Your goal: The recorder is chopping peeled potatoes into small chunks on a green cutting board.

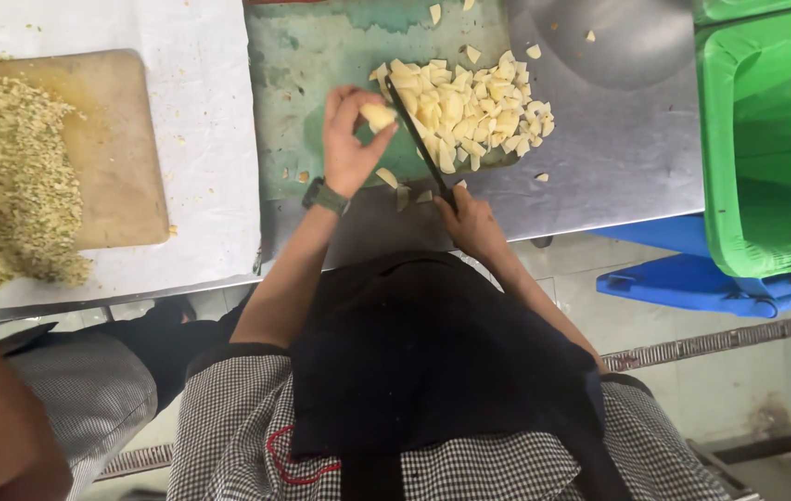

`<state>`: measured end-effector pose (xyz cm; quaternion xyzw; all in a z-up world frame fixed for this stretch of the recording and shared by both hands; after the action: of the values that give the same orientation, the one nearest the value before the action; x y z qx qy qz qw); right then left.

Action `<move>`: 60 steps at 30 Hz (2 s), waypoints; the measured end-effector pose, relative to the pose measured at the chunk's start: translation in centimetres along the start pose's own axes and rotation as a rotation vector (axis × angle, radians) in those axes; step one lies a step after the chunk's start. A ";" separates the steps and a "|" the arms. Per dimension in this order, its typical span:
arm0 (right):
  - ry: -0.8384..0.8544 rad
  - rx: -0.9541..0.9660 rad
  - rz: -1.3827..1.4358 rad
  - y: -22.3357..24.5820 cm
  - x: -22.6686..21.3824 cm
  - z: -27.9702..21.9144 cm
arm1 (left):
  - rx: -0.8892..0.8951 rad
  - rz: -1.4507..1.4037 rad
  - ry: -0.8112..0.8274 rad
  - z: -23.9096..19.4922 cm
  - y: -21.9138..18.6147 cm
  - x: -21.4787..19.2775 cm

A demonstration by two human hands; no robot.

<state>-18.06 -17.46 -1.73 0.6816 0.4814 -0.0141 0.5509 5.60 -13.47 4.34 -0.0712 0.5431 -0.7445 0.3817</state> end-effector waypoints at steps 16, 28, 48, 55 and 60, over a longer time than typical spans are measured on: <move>-0.104 -0.452 -0.297 0.4 1.9 -0.8 | 0.350 0.325 0.261 -2.1 -2.1 0.6; -0.072 -0.345 -0.290 3.5 2.0 0.8 | 0.417 0.245 0.269 -1.9 -2.4 0.8; -0.060 -0.339 -0.364 2.1 4.3 2.2 | 0.362 0.229 0.250 -1.8 -2.0 0.5; -0.057 -0.349 -0.321 2.7 4.3 2.6 | 0.349 0.230 0.252 -2.1 -1.1 0.5; -0.070 -0.346 -0.356 2.0 5.2 3.1 | 0.359 0.229 0.253 -2.2 -2.0 0.2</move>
<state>-12.37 -16.38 -4.35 0.4806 0.5699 -0.0520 0.6644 3.30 -11.68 5.12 0.1536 0.4501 -0.7841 0.3988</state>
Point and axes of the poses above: each hand's wrist, its own z-axis towards the middle knuckle, its own x-axis out of the palm, y = z × x, the point moved 10 cm from there along z, towards the middle knuckle, and after that the axes turned 10 degrees about z, right-handed, at the moved point
